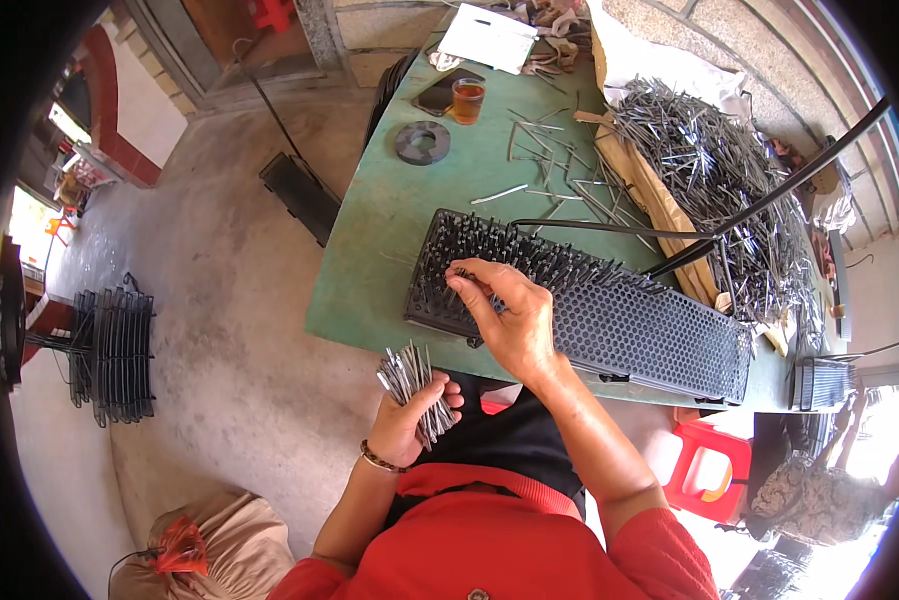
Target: The recorder inserts small metal rods into a perforated black fixture.
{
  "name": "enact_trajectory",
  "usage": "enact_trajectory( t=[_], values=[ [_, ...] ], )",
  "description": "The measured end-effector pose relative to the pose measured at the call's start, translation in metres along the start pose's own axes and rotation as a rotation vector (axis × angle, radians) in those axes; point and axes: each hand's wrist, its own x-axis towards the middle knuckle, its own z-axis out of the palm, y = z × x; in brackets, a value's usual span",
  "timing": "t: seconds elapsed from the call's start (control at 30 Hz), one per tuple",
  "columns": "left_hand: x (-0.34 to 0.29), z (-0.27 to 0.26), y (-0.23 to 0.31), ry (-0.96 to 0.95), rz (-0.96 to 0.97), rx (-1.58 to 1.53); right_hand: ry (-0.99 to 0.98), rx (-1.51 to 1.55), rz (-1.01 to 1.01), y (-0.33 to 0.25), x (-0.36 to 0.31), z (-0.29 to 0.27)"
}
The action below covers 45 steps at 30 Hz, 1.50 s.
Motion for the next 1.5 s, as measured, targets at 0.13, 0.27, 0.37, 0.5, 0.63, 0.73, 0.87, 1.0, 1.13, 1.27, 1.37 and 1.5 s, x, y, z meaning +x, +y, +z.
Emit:
enact_trajectory(
  t=[0.13,0.27,0.37,0.5,0.63,0.73,0.87,1.0,1.13,1.27,1.37,1.5],
  values=[
    [-0.001,0.0,0.001,0.012,-0.003,-0.006,-0.018,-0.05,-0.06,-0.001,-0.002,-0.002],
    [-0.001,-0.001,0.002,0.005,0.002,-0.01,-0.043,-0.092,-0.165,0.003,-0.005,-0.007],
    [0.0,-0.001,0.002,0.002,0.006,-0.014,-0.062,-0.11,-0.19,0.003,-0.01,-0.007],
    [0.0,0.0,0.002,0.004,0.0,-0.018,0.03,-0.06,-0.127,0.004,-0.01,-0.002],
    [0.0,-0.001,0.001,-0.002,0.001,-0.014,0.007,-0.052,-0.098,0.002,-0.007,0.0],
    [0.001,-0.001,0.0,0.003,0.009,-0.01,-0.004,-0.104,-0.164,0.003,-0.007,0.002],
    [0.002,-0.003,-0.001,0.009,0.004,-0.022,0.059,-0.126,-0.144,0.003,-0.011,0.006],
    [0.003,-0.003,0.0,0.004,0.009,-0.024,0.075,-0.099,-0.095,0.005,-0.013,0.009],
    [0.005,-0.004,-0.001,0.011,0.017,-0.029,0.08,-0.123,-0.169,0.005,-0.014,0.011],
    [0.004,-0.004,0.0,0.012,0.016,-0.027,0.018,-0.167,-0.191,0.001,-0.011,0.012],
    [0.004,-0.003,0.0,0.001,0.017,-0.023,-0.011,-0.244,-0.298,0.0,-0.004,0.012],
    [0.004,-0.004,-0.002,-0.008,0.024,-0.023,-0.061,-0.3,-0.368,-0.002,0.001,0.014]
  ],
)
